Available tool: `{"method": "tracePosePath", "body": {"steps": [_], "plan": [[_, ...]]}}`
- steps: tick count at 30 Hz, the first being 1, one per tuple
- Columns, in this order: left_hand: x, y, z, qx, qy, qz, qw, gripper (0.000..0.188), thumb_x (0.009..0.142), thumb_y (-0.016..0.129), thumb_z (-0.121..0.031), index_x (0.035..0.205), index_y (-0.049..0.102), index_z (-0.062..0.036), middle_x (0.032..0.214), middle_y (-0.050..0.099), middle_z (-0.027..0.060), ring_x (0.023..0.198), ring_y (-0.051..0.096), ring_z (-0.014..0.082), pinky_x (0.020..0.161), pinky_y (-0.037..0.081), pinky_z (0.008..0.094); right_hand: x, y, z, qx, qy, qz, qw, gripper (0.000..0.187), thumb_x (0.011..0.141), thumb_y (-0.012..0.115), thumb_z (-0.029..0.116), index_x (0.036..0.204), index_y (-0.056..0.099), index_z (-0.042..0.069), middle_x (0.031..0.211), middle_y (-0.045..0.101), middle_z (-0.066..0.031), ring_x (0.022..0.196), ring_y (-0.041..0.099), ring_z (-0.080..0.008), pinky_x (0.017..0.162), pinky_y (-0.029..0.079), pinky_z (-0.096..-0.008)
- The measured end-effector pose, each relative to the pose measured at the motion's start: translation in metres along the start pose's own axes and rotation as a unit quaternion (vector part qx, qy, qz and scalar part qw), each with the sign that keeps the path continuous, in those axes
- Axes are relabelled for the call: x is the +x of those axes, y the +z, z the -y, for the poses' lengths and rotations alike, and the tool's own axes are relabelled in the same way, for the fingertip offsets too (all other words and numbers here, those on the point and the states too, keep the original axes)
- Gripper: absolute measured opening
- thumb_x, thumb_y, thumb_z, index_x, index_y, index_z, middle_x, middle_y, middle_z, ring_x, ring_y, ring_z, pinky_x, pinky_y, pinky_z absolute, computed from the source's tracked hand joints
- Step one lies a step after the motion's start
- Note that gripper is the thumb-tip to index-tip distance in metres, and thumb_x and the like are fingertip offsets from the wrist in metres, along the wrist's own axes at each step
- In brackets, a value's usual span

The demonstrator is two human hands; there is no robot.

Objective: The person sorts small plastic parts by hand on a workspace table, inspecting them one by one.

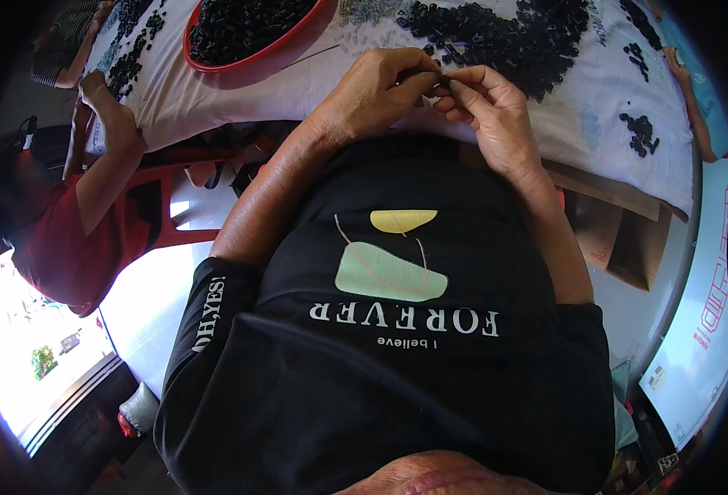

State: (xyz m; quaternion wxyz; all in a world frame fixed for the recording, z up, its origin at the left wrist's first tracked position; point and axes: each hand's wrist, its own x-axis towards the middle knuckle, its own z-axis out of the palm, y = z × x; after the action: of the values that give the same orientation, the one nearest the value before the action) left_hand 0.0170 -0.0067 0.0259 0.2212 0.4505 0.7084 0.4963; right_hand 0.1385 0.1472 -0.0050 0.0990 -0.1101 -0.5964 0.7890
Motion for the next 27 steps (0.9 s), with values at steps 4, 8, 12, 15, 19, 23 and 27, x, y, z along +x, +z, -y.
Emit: {"method": "tracePosePath", "body": {"steps": [4, 8, 12, 15, 19, 23, 27], "plan": [[-0.0006, -0.002, -0.002, 0.019, -0.026, 0.032, 0.999, 0.026, 0.095, 0.054, -0.017, 0.109, 0.061, 0.0034, 0.085, 0.066, 0.0092, 0.077, 0.062, 0.0128, 0.071, 0.051, 0.0254, 0.0009, -0.0032, -0.0003, 0.109, 0.032, 0.006, 0.993, 0.015, 0.095, 0.055, 0.007, 0.107, 0.06, 0.001, 0.094, 0.067, -0.0117, 0.081, 0.067, -0.0152, 0.072, 0.056, -0.0241], [0.0001, -0.0014, -0.0021, 0.011, -0.032, 0.023, 0.999, 0.025, 0.095, 0.054, -0.017, 0.106, 0.062, 0.0034, 0.082, 0.065, 0.0083, 0.075, 0.062, 0.0125, 0.069, 0.051, 0.0252, 0.0006, -0.0032, 0.0001, 0.112, 0.028, 0.0, 0.993, 0.014, 0.094, 0.055, 0.007, 0.107, 0.06, 0.001, 0.095, 0.068, -0.0127, 0.081, 0.067, -0.0161, 0.071, 0.057, -0.0244], [0.0, -0.0006, -0.0031, 0.007, -0.04, 0.019, 0.999, 0.024, 0.095, 0.054, -0.017, 0.105, 0.062, 0.0032, 0.08, 0.065, 0.0081, 0.073, 0.062, 0.0126, 0.068, 0.051, 0.0251, 0.0011, -0.0039, -0.0012, 0.108, 0.021, 0.007, 0.994, 0.014, 0.094, 0.056, 0.008, 0.106, 0.06, 0.001, 0.093, 0.068, -0.0118, 0.079, 0.067, -0.0147, 0.069, 0.056, -0.0224], [0.0006, -0.0012, -0.0036, 0.009, -0.036, 0.022, 0.999, 0.024, 0.095, 0.054, -0.017, 0.104, 0.062, 0.003, 0.08, 0.065, 0.0083, 0.073, 0.062, 0.0126, 0.068, 0.051, 0.0253, 0.0005, -0.0035, -0.0007, 0.094, 0.021, 0.001, 0.995, 0.015, 0.094, 0.057, 0.009, 0.106, 0.061, 0.002, 0.092, 0.068, -0.0106, 0.078, 0.066, -0.0131, 0.068, 0.055, -0.0211], [-0.0002, -0.0001, -0.0036, 0.0, -0.039, 0.025, 0.999, 0.024, 0.095, 0.054, -0.018, 0.104, 0.062, 0.0029, 0.081, 0.065, 0.0081, 0.073, 0.062, 0.0123, 0.068, 0.051, 0.025, -0.0001, -0.0035, -0.0015, 0.064, 0.018, -0.006, 0.998, 0.015, 0.094, 0.058, 0.011, 0.106, 0.061, 0.002, 0.092, 0.068, -0.0088, 0.078, 0.066, -0.0114, 0.068, 0.055, -0.0207], [-0.0002, -0.0006, -0.0038, 0.015, -0.035, 0.028, 0.999, 0.025, 0.096, 0.054, -0.019, 0.105, 0.062, 0.0029, 0.081, 0.065, 0.0081, 0.074, 0.061, 0.0118, 0.068, 0.051, 0.0246, -0.0011, 0.0008, 0.0006, 0.039, 0.009, -0.017, 0.999, 0.015, 0.094, 0.058, 0.011, 0.106, 0.061, 0.002, 0.092, 0.068, -0.0087, 0.078, 0.066, -0.0114, 0.069, 0.055, -0.021], [-0.0017, -0.001, -0.0044, 0.013, -0.029, 0.025, 0.999, 0.025, 0.095, 0.054, -0.019, 0.106, 0.062, 0.0028, 0.08, 0.065, 0.0078, 0.073, 0.061, 0.0114, 0.067, 0.051, 0.0248, -0.0015, 0.0032, 0.0027, -0.017, -0.005, -0.019, 1.0, 0.016, 0.094, 0.058, 0.01, 0.106, 0.061, 0.001, 0.091, 0.068, -0.0085, 0.079, 0.067, -0.0116, 0.07, 0.056, -0.0214]]}}
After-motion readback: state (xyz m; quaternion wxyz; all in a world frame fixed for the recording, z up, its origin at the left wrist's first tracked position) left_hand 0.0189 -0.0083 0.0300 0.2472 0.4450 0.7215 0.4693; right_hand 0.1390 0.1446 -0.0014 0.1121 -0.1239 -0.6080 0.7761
